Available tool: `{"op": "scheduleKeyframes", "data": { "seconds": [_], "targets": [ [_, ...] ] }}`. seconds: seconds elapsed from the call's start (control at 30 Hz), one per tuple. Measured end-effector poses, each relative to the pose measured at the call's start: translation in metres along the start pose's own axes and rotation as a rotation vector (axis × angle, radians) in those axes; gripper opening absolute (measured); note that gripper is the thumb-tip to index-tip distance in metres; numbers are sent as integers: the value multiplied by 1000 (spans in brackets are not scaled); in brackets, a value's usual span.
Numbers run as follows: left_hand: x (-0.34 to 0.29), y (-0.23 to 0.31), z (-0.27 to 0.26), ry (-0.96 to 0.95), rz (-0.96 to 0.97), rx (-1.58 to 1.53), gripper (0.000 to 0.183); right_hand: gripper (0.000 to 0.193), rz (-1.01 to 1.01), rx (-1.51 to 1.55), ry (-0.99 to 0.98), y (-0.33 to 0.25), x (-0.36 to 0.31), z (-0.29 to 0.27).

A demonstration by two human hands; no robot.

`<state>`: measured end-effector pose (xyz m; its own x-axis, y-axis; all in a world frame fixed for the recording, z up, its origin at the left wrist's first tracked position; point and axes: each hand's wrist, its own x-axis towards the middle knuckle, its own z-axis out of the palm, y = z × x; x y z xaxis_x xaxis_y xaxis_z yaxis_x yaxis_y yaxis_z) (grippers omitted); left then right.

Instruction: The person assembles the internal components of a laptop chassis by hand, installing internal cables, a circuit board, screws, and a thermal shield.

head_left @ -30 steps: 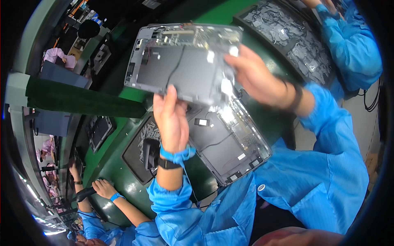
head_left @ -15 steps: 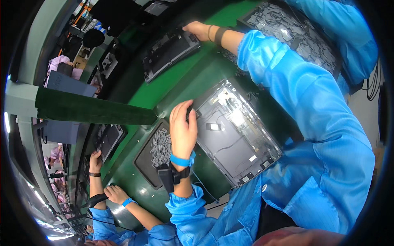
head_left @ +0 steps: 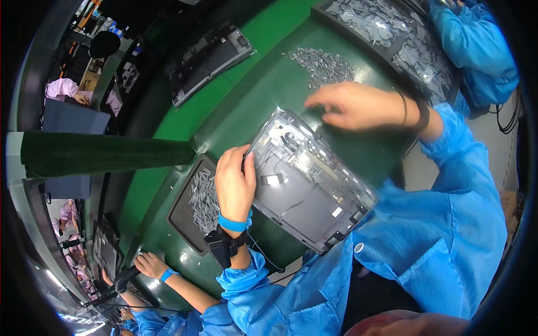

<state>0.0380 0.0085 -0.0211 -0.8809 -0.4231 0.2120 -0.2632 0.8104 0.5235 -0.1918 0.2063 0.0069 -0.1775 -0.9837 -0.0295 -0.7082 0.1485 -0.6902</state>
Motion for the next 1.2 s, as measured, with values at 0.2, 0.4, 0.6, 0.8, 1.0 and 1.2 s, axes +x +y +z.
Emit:
{"op": "scheduleKeyframes", "data": {
  "seconds": [0.2, 0.4, 0.6, 0.8, 1.0, 1.2],
  "targets": [
    [-12, -5, 0, 93, 16, 28, 14, 54, -224, -116, 19, 11, -7, 42],
    [-21, -4, -5, 146, -37, -37, 18, 36, -258, -286, 190, 8, -12, 42],
    [-57, -18, -36, 206, -250, 82, 16, 22, -649, -496, 383, 3, -13, 27],
    [-109, -42, -51, 219, -405, 158, 11, 11, -284, -497, 370, 45, -15, 2],
    [-129, -40, -48, 214, -419, 188, 12, 12, -182, -426, 293, 35, -26, 32],
    [-133, -43, -46, 304, -361, 188, 10, 10, -106, -461, 322, 37, -30, 42]
  ]
}}
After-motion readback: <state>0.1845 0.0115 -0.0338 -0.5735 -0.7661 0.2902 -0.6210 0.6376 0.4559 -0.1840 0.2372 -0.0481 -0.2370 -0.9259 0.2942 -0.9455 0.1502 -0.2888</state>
